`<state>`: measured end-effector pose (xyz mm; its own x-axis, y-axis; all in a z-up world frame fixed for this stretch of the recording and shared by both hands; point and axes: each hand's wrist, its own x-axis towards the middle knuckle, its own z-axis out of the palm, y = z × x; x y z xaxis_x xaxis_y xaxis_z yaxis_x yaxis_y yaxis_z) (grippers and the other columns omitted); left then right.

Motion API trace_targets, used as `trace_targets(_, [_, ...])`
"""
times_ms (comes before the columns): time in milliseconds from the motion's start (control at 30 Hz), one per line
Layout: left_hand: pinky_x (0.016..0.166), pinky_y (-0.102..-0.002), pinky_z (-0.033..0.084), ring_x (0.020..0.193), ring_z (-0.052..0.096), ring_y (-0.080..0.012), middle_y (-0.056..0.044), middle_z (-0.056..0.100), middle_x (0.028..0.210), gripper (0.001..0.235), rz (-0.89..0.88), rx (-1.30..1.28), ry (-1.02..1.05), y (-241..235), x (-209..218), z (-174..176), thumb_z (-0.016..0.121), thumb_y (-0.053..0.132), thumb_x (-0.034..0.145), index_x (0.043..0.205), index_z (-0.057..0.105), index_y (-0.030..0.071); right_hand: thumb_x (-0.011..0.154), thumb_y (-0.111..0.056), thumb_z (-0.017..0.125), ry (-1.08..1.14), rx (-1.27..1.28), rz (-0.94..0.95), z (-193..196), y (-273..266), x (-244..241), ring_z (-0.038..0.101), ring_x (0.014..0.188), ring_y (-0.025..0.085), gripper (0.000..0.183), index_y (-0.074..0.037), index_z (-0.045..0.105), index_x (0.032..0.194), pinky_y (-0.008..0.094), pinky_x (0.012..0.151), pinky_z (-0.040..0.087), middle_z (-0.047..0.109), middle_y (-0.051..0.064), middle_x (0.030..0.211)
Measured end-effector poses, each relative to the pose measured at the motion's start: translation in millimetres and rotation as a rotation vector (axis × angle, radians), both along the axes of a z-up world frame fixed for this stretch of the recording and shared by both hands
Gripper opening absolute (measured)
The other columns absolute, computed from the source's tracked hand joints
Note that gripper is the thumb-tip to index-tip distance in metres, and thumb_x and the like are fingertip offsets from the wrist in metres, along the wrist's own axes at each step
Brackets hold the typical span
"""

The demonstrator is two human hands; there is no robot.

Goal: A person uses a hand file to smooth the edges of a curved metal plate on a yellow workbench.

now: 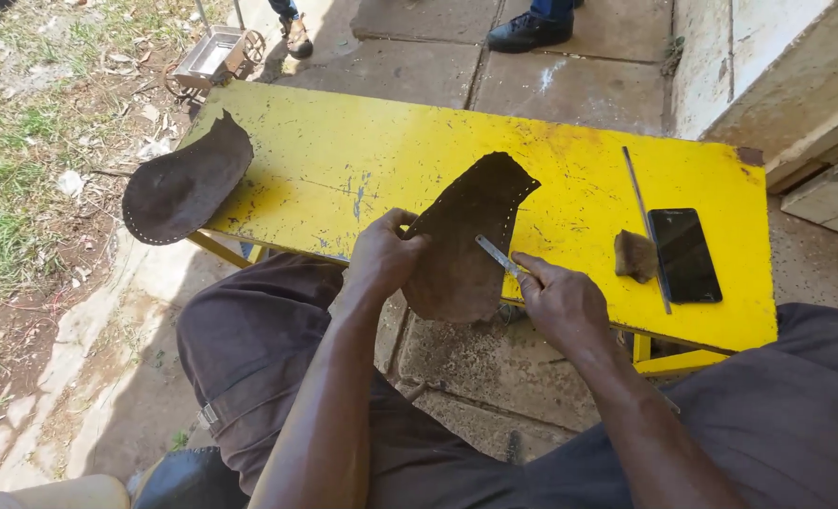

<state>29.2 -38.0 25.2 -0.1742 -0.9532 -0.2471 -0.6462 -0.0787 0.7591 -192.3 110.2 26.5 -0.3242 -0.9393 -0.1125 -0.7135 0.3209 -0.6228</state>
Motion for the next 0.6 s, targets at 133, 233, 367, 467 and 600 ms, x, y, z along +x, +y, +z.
trace_targets(133, [0.075,-0.042,0.069,0.1,0.075,-0.0314,-0.022,0.075,0.11,0.058,0.089,0.086,0.313,9.2,-0.5,12.4,0.079,0.034,0.093,0.145,0.065,0.014,0.106,-0.021,0.056,0.0,0.057,0.013,-9.2,2.7,17.3,0.08,0.081,0.038,0.041,-0.024,0.075,0.142,0.046,0.077,0.064,0.082,0.019,0.096])
trace_targets(233, [0.094,-0.054,0.063,0.126,0.066,-0.0459,-0.035,0.063,0.136,0.071,0.224,0.15,0.588,39.7,-7.3,26.3,0.07,0.043,0.102,0.156,0.049,0.002,0.106,-0.017,0.053,0.047,0.077,0.0,-16.7,1.6,20.5,0.079,0.088,0.043,0.043,-0.019,0.072,0.144,0.052,0.079,0.063,0.081,0.024,0.098])
trace_targets(367, [0.085,-0.048,0.059,0.116,0.064,-0.0475,-0.037,0.054,0.135,0.084,0.266,0.291,0.686,82.7,-23.0,-1.5,0.071,0.042,0.101,0.161,0.033,-0.003,0.105,-0.015,0.053,0.033,0.072,0.021,-25.4,4.2,22.1,0.08,0.082,0.041,0.044,-0.019,0.073,0.143,0.05,0.076,0.064,0.081,0.024,0.094])
trace_targets(467, [0.053,-0.035,0.062,0.076,0.074,-0.0334,-0.029,0.068,0.105,0.066,0.289,0.326,0.591,77.1,-33.5,-50.9,0.074,0.041,0.097,0.141,0.049,-0.001,0.104,-0.017,0.051,-0.027,0.07,0.037,-23.6,6.1,25.1,0.078,0.081,0.044,0.045,-0.018,0.07,0.146,0.053,0.072,0.063,0.08,0.026,0.091])
trace_targets(600, [0.044,-0.042,0.064,0.051,0.075,-0.0309,-0.025,0.073,0.083,0.038,0.21,0.211,0.323,47.4,-32.2,-110.0,0.057,0.032,0.097,0.116,0.061,0.0,0.104,-0.018,0.052,0.012,0.069,0.06,-29.2,12.4,28.0,0.077,0.069,0.042,0.046,-0.017,0.068,0.148,0.05,0.063,0.062,0.078,0.024,0.081])
